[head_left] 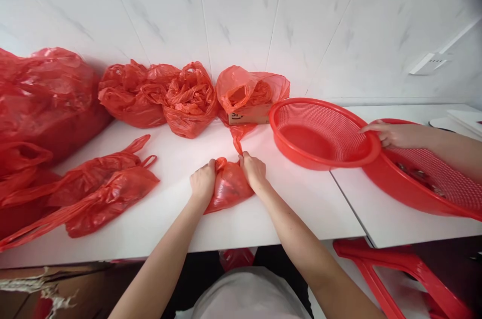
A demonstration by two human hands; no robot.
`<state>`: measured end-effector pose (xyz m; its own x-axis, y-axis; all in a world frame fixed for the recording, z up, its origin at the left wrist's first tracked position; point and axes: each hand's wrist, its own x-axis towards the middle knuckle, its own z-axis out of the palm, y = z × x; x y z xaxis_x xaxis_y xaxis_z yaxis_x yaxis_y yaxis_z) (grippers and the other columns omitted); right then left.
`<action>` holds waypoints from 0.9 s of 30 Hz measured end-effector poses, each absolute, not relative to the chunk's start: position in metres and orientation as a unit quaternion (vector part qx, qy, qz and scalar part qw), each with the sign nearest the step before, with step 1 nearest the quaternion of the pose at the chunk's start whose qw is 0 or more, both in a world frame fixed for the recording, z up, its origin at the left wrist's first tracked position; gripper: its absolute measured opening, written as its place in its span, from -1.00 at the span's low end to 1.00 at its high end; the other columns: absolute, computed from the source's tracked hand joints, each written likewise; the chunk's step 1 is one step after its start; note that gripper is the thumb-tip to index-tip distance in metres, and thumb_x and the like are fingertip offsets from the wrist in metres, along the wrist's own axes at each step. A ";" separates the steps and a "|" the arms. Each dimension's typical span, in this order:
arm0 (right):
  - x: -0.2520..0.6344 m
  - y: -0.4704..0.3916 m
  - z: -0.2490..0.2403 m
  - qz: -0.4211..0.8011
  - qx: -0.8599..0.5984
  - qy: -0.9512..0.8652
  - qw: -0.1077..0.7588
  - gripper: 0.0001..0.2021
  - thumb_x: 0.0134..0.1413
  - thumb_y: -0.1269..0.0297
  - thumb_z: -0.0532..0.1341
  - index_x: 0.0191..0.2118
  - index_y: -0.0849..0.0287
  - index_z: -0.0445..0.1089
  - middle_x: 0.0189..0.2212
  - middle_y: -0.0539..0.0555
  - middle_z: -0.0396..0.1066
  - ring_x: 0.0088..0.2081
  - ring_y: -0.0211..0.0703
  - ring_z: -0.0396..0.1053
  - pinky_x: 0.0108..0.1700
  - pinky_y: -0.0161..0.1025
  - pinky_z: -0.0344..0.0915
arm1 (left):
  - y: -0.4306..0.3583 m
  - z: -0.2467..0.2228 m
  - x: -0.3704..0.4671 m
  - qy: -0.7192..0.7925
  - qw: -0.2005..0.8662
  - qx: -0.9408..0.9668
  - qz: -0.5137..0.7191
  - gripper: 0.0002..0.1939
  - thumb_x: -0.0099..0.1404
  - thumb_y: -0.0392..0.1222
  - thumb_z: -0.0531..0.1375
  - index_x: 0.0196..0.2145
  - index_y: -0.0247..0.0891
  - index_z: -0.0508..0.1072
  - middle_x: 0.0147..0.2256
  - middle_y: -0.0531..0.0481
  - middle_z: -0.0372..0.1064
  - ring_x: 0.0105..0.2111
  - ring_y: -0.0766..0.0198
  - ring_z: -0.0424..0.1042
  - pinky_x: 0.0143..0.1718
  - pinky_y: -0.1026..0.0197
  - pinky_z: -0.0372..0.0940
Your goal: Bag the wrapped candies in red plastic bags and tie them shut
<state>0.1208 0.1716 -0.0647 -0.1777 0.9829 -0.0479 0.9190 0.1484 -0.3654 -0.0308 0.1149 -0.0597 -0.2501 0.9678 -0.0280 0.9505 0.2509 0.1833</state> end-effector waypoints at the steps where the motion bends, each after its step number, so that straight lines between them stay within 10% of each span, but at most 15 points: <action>1: 0.120 0.171 -0.065 0.157 -0.634 -0.750 0.100 -0.68 0.39 0.18 -0.15 -0.05 0.13 0.30 -0.33 0.14 0.52 -0.28 -0.07 0.48 -0.27 -0.23 0.20 | 0.114 -0.061 -0.031 0.787 0.062 0.610 0.060 -0.79 0.35 -0.26 -0.03 -0.12 -0.16 0.35 -0.31 -0.16 0.51 -0.35 0.09 0.48 -0.40 0.20 0.14; 27: 0.104 0.136 -0.065 0.097 -0.595 -0.786 0.135 -0.69 0.36 0.16 -0.06 -0.07 0.21 0.32 -0.14 0.22 0.40 -0.07 0.05 0.32 -0.07 -0.08 0.18 | 0.092 -0.077 -0.025 0.784 0.003 0.615 0.085 -0.80 0.38 -0.22 -0.02 -0.16 -0.21 0.38 -0.41 -0.09 0.41 -0.36 0.11 0.43 -0.37 0.18 0.18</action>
<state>0.1039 0.1360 -0.0653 -0.2555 0.9620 0.0965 0.9098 0.2730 -0.3127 -0.0250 0.0923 -0.0771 -0.2436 0.9647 0.0999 0.9636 0.2291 0.1376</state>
